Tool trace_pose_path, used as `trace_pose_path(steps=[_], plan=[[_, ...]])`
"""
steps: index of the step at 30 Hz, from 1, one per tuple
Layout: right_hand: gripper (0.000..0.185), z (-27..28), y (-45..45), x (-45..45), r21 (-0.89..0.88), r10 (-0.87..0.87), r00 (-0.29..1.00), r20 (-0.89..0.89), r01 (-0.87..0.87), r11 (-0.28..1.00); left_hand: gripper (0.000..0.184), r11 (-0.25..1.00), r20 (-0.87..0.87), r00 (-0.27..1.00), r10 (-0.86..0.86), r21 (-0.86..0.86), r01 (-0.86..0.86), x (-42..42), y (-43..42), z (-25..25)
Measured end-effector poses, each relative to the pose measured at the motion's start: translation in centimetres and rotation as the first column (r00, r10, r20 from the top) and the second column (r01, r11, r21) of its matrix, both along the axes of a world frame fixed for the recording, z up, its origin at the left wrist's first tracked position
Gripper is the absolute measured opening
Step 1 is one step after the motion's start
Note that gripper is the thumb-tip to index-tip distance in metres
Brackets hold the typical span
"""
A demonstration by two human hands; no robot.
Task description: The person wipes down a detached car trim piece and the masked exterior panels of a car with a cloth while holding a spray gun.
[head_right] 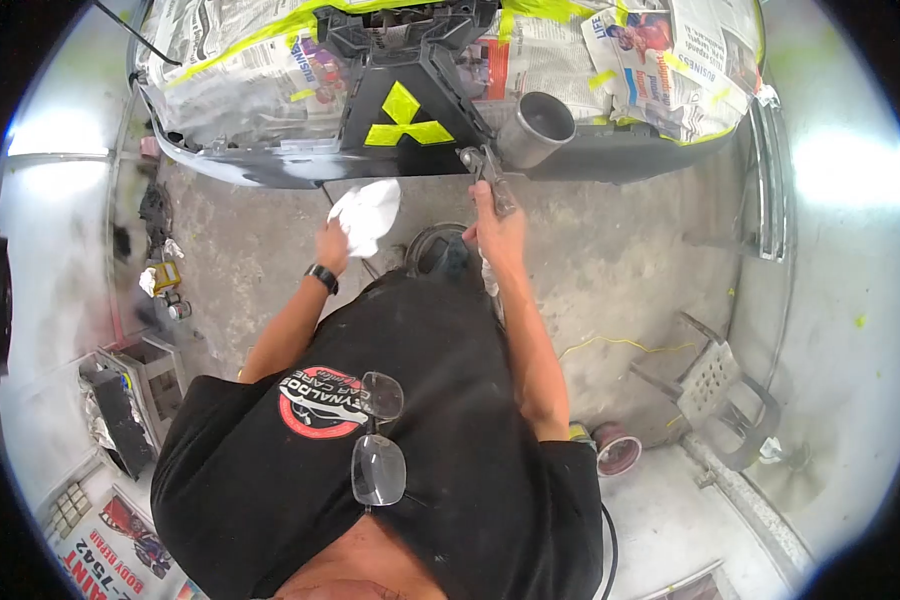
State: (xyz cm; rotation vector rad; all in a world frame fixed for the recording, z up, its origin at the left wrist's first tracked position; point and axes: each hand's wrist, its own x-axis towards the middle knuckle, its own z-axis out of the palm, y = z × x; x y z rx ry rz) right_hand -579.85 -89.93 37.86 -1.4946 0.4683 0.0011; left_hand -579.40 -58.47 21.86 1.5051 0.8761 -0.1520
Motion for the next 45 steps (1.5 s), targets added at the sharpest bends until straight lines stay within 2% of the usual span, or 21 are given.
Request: trace_pose_path(steps=[1, 2, 3, 4, 6, 8, 11, 15, 17, 20, 23, 29, 35, 38, 41, 45], plan=[[0.046, -0.3, 0.1, 0.3, -0.007, 0.007, 1.000, -0.011, -0.007, 1.000, 0.032, 0.961, -0.054, 0.988, -0.145, 0.229, 0.154, -1.7, 3.5, -4.2], [0.045, -0.4, 0.3, 0.4, -0.013, 0.013, 1.000, -0.022, -0.013, 1.000, 0.033, 0.848, -0.139, 0.952, -0.271, 0.434, 0.305, -3.5, 6.9, -8.8], [0.045, -0.2, 0.4, 0.5, -0.012, 0.014, 1.000, -0.021, -0.014, 1.000, 0.034, 0.676, -0.255, 0.877, -0.408, 0.561, 0.478, -5.5, 8.5, -9.3], [0.044, 0.2, 0.7, 0.7, -0.010, 0.014, 1.000, -0.019, -0.014, 1.000, 0.035, 0.455, -0.388, 0.772, -0.504, 0.641, 0.619, -7.8, 9.9, -9.6], [0.044, 0.4, 1.1, 0.7, -0.011, 0.015, 1.000, -0.015, -0.015, 1.000, 0.034, 0.064, -0.698, 0.445, -0.561, 0.499, 0.864, -11.9, 14.5, -14.3], [0.044, 0.3, 1.6, 0.7, -0.013, 0.019, 1.000, -0.011, -0.019, 1.000, 0.033, -0.065, -0.785, 0.213, -0.582, 0.305, 0.950, -14.8, 15.7, -13.6], [0.045, 0.1, 2.4, 0.6, -0.026, 0.018, 1.000, -0.004, -0.018, 0.999, 0.031, 0.387, -0.640, 0.597, -0.483, 0.456, 0.801, -18.2, 14.8, -11.7], [0.047, -0.3, 3.3, 0.6, -0.033, 0.047, 0.999, -0.021, -0.047, 0.998, 0.032, 0.293, -0.601, 0.518, -0.609, 0.436, 0.851, -16.8, 13.7, -9.3], [0.048, -0.4, 3.6, 0.5, -0.065, 0.080, 0.996, -0.038, -0.082, 0.995, 0.032, 0.267, -0.571, 0.531, -0.626, 0.482, 0.834, -15.2, 13.2, -9.8], [0.050, -0.3, 4.0, 0.3, -0.076, 0.087, 0.996, -0.014, -0.088, 0.993, 0.037, 0.338, -0.446, 0.643, -0.623, 0.588, 0.735, -13.1, 12.6, -10.3], [0.049, -1.2, 3.5, 0.4, -0.053, 0.051, 0.998, -0.031, -0.052, 0.997, 0.047, 0.609, -0.404, 0.764, -0.503, 0.461, 0.645, -10.2, 11.1, -8.7], [0.050, -0.7, 2.5, 0.5, -0.072, -0.013, 1.000, -0.017, 0.012, 0.997, 0.047, 0.558, -0.439, 0.718, -0.540, 0.452, 0.696, -7.6, 7.9, -5.8], [0.051, 1.3, 2.6, 1.0, -0.092, -0.002, 1.000, -0.009, 0.002, 0.996, 0.045, 0.580, -0.378, 0.750, -0.543, 0.476, 0.660, -8.2, 8.0, -7.9], [0.051, 1.7, 2.8, 1.5, -0.093, 0.016, 1.000, 0.011, -0.015, 0.996, 0.044, 0.642, -0.355, 0.774, -0.525, 0.432, 0.633, -8.9, 9.8, -11.3], [0.045, 3.2, 3.5, 2.0, -0.064, -0.005, 0.999, 0.039, 0.007, 0.998, 0.045, 0.624, -0.336, 0.808, -0.483, 0.515, 0.588, -10.0, 11.2, -14.2], [0.051, 3.5, 3.6, 2.6, -0.111, 0.056, 0.998, 0.007, -0.055, 0.992, 0.047, 0.552, -0.464, 0.709, -0.531, 0.445, 0.705, -10.3, 11.3, -11.5]])
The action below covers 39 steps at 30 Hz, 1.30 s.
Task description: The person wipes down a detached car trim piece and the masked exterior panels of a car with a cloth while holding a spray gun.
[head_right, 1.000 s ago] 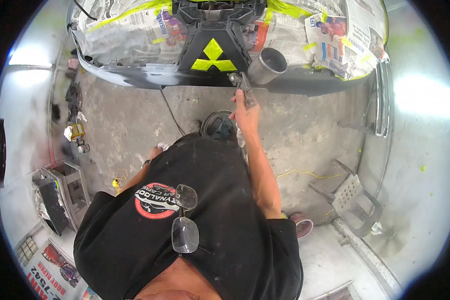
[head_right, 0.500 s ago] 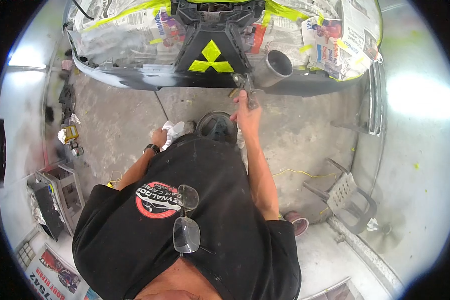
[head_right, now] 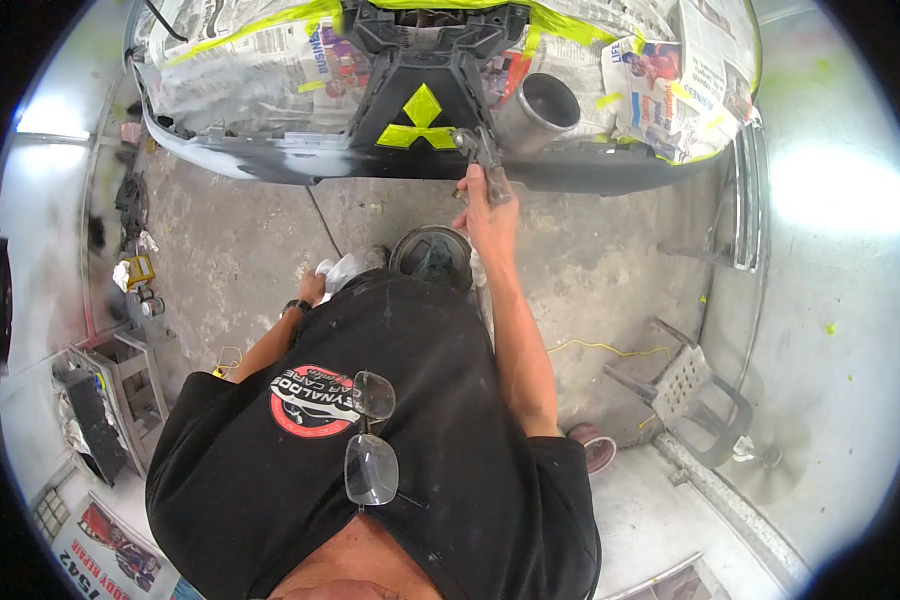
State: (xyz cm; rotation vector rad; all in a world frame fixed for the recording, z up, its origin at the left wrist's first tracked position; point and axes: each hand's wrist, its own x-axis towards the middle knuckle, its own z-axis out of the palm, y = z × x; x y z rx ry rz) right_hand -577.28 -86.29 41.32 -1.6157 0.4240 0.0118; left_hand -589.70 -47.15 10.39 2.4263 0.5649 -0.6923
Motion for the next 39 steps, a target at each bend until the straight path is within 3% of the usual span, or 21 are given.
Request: trace_pose_path(steps=[5, 20, 23, 29, 39], plan=[[0.050, 1.1, 0.2, 1.0, 0.027, 0.072, 0.997, 0.022, -0.073, 0.997, 0.048, 0.999, -0.043, 0.999, -0.004, -0.037, 0.003, -0.3, 0.1, 0.9], [0.047, 3.5, 1.3, 3.5, 0.009, 0.076, 0.996, 0.052, -0.076, 0.997, 0.048, 0.993, -0.008, 0.996, 0.088, -0.074, -0.088, -0.6, 0.9, -2.1], [0.049, 4.1, 1.8, 4.1, 0.035, 0.080, 0.996, 0.050, -0.082, 0.996, 0.049, 0.990, 0.000, 0.995, 0.104, -0.097, -0.103, -0.4, 0.1, -0.2], [0.047, 5.7, 3.2, 4.3, -0.019, 0.107, 0.988, 0.115, -0.105, 0.994, 0.049, 0.986, -0.001, 0.994, 0.108, -0.125, -0.107, -0.3, -0.4, 0.9], [0.051, 5.3, 3.9, 3.0, -0.246, 0.218, 0.976, -0.003, -0.213, 0.946, 0.051, 0.994, -0.029, 0.999, 0.044, -0.096, -0.047, -0.6, 0.2, -1.3]])
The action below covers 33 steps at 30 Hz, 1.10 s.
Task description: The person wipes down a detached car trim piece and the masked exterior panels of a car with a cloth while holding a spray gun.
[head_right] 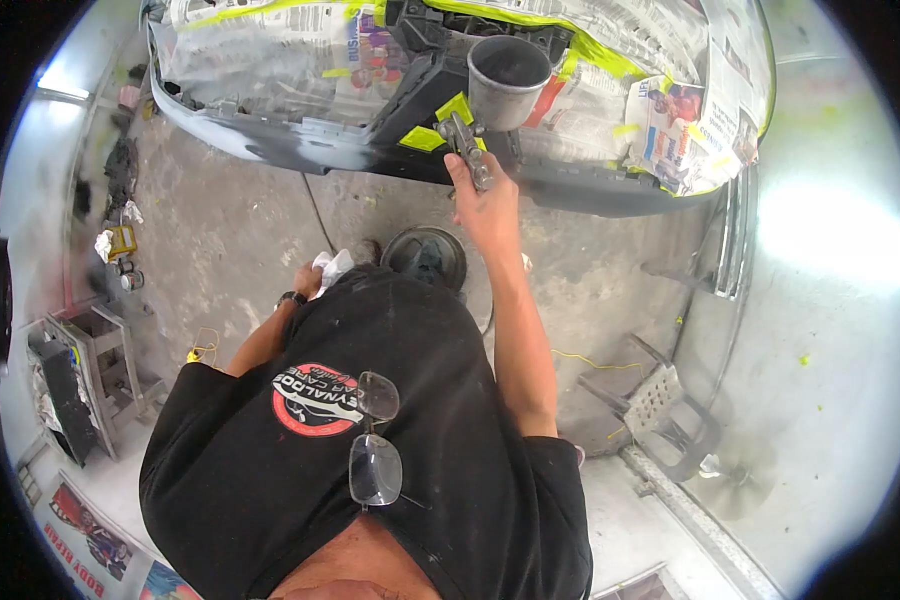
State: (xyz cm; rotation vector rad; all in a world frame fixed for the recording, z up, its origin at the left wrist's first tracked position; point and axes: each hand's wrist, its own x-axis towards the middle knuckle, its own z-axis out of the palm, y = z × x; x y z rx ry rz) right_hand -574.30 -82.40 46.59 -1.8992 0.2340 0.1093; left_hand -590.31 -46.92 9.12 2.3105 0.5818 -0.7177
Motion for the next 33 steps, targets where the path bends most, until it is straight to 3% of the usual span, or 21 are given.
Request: trace_pose_path(steps=[5, 14, 23, 33], plan=[[0.052, 0.0, 0.4, -0.6, -0.089, -0.008, 1.000, -0.030, 0.006, 0.996, 0.050, 0.996, 0.005, 0.998, 0.061, -0.059, -0.061, 0.0, -0.2, 0.3], [0.052, -0.4, 1.3, -0.3, -0.006, -0.028, 0.999, -0.029, 0.028, 1.000, 0.051, 0.998, -0.011, 0.999, 0.050, -0.034, -0.051, 0.0, 0.1, -0.4], [0.054, -2.8, 2.7, -0.7, -0.135, 0.030, 0.998, 0.054, -0.023, 0.991, 0.052, 0.999, -0.006, 0.999, 0.043, -0.011, -0.044, -0.1, -0.1, 0.2], [0.046, -4.0, 4.5, -2.2, -0.175, 0.046, 0.999, 0.005, -0.044, 0.984, 0.051, 0.997, 0.007, 0.998, 0.066, -0.040, -0.065, -1.1, 1.0, 0.1]])
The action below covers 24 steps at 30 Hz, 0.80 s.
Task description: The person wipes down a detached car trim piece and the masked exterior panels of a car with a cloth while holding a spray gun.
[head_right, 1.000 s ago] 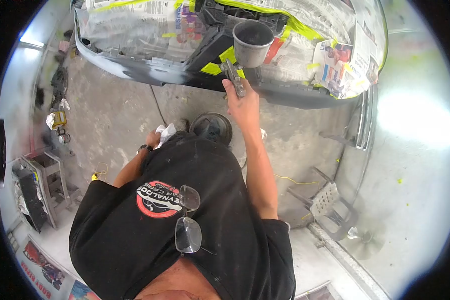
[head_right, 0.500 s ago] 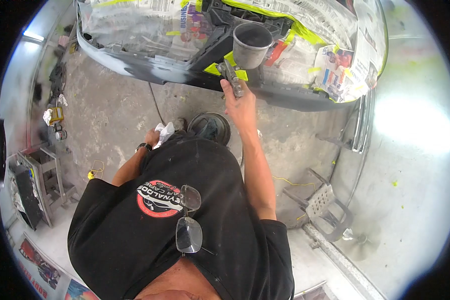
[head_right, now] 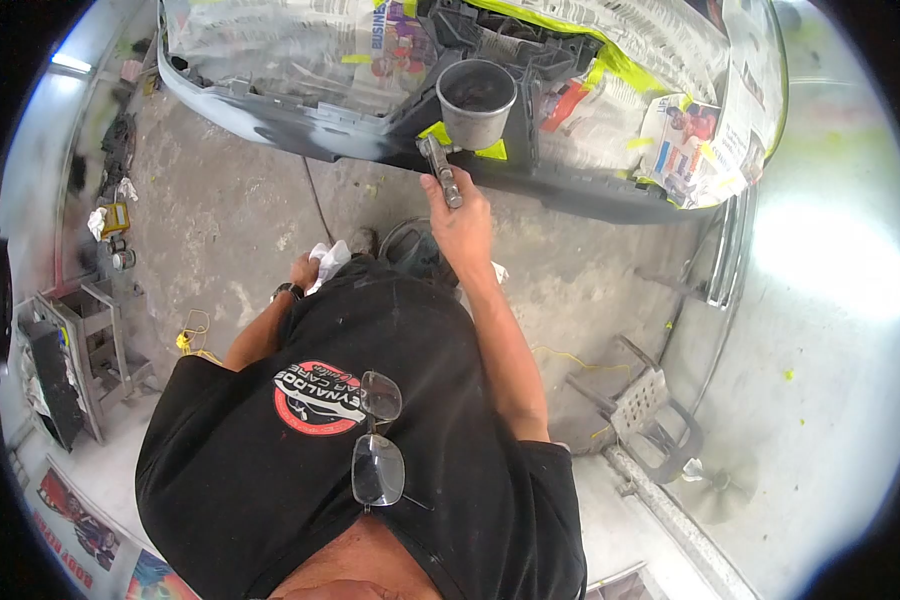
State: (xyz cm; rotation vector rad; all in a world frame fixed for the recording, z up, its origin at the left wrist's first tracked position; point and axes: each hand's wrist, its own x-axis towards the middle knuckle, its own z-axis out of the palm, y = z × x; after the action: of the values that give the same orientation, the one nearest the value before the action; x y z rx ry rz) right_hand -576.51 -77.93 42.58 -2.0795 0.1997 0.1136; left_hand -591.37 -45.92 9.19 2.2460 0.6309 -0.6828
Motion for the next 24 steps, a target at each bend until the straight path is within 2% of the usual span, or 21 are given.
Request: trace_pose_path(steps=[2, 4, 6, 8, 11, 14, 17, 18, 20, 23, 24], plan=[[0.046, -1.4, -0.2, -0.4, -0.002, 0.007, 1.000, 0.018, -0.007, 1.000, 0.051, 1.000, -0.028, 1.000, -0.007, -0.009, 0.007, 0.3, 0.1, 0.9], [0.051, -3.5, -0.5, -1.0, 0.041, 0.003, 0.989, 0.146, -0.009, 0.999, 0.051, 1.000, -0.022, 1.000, 0.016, -0.024, -0.017, 0.7, -0.3, 1.4], [0.054, -5.0, -0.8, -1.5, 0.092, -0.007, 0.983, 0.182, -0.010, 0.996, 0.050, 0.999, -0.008, 1.000, 0.030, -0.023, -0.030, 1.1, -0.8, 1.7], [0.055, -5.8, -1.2, -2.4, 0.150, -0.020, 0.992, 0.123, 0.002, 0.989, 0.050, 1.000, 0.014, 0.999, 0.029, -0.007, -0.029, 1.8, -1.4, 1.8], [0.045, -6.8, -1.1, -3.4, 0.220, -0.085, 0.993, 0.077, 0.066, 0.973, 0.050, 0.999, 0.007, 0.999, -0.037, 0.006, 0.037, 2.9, -2.1, 2.2], [0.050, -7.2, -1.2, -3.9, 0.236, -0.113, 0.988, 0.101, 0.087, 0.968, 0.051, 0.998, 0.070, 0.996, -0.058, -0.014, 0.060, 3.6, -2.9, 3.7], [0.048, -7.1, -1.2, -4.1, 0.254, -0.144, 0.983, 0.117, 0.111, 0.961, 0.046, 0.999, 0.244, 0.969, 0.033, -0.026, -0.027, 4.3, -4.8, 7.0], [0.047, -7.2, -1.1, -4.0, 0.267, -0.155, 0.980, 0.126, 0.117, 0.957, 0.044, 0.998, 0.349, 0.935, 0.062, -0.020, -0.059, 4.7, -5.5, 7.8], [0.046, -7.4, -1.0, -3.8, 0.294, -0.174, 0.974, 0.147, 0.125, 0.948, 0.039, 0.992, 0.547, 0.829, 0.113, -0.018, -0.124, 5.5, -6.8, 9.4], [0.045, -7.4, -1.2, -3.9, 0.314, -0.171, 0.979, 0.110, 0.129, 0.941, 0.042, 0.984, 0.690, 0.706, 0.157, -0.050, -0.170, 7.8, -9.0, 15.5], [0.045, -7.4, -1.2, -4.0, 0.336, -0.188, 0.978, 0.093, 0.147, 0.930, 0.044, 0.990, 0.749, 0.653, 0.113, -0.026, -0.141, 8.7, -9.7, 16.9]])
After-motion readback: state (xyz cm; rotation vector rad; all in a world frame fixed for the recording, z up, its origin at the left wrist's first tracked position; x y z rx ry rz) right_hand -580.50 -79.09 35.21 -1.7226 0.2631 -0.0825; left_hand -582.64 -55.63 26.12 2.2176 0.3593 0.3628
